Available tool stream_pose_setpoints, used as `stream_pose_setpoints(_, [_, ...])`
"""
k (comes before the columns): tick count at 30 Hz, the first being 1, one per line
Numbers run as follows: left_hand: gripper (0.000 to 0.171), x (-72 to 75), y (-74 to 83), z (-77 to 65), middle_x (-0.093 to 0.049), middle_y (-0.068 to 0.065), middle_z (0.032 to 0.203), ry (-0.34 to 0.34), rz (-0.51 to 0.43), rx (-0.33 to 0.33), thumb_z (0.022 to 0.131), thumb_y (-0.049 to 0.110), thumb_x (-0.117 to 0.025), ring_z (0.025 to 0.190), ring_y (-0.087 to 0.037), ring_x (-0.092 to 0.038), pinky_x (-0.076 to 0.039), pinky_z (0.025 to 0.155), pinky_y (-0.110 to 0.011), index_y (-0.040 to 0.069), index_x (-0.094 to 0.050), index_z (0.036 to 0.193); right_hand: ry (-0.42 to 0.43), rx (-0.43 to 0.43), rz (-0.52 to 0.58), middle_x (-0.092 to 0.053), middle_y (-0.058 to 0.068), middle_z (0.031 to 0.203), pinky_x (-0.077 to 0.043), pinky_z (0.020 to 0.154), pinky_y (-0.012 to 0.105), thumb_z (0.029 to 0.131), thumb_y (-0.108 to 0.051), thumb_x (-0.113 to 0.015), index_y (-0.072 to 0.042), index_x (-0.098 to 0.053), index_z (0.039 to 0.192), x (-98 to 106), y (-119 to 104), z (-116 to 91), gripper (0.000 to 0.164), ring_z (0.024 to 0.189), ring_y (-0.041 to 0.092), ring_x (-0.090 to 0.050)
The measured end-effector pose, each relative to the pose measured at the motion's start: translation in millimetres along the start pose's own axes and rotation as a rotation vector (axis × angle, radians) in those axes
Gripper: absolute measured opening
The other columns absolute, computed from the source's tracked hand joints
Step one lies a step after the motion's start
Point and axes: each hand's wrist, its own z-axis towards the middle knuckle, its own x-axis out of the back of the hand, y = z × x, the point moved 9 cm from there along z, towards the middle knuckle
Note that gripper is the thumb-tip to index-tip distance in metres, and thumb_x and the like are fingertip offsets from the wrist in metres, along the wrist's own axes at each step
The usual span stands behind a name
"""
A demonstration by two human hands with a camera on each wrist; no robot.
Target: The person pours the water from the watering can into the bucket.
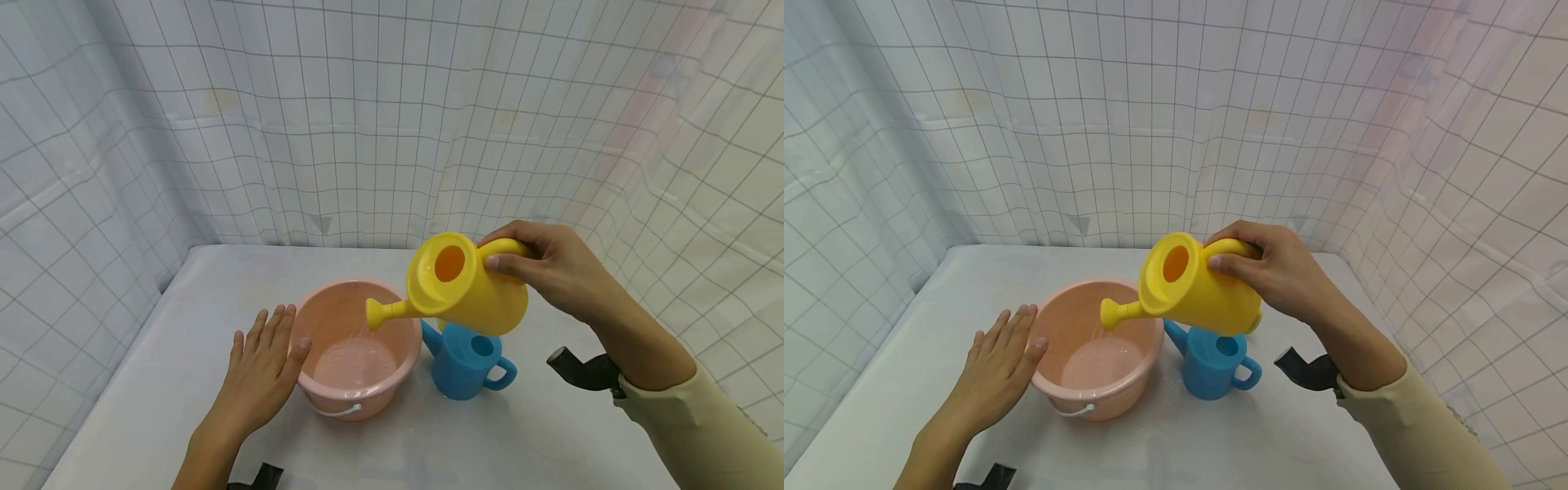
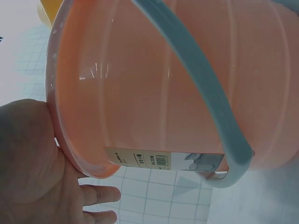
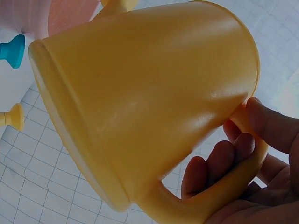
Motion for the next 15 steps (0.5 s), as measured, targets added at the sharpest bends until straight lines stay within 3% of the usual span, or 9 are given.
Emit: stream_pose_setpoints(15, [0.067, 0.0, -0.5, 0.3, -0.017, -0.018, 0.158, 0.015, -0.006, -0.01, 0.1, 0.051, -0.027, 0.147, -0.04, -0.004, 0.002, 0.11, -0.068, 0.012, -0.014, 0.153, 0.001, 0.007, 0.003, -0.066, 0.0, 0.102, -0.054, 0.075, 0.024, 0.092, -0.029, -0.061, -0.017, -0.066, 0.11, -0.8, 0.2, 0.2, 0.022, 0.085, 0.02, -0.06])
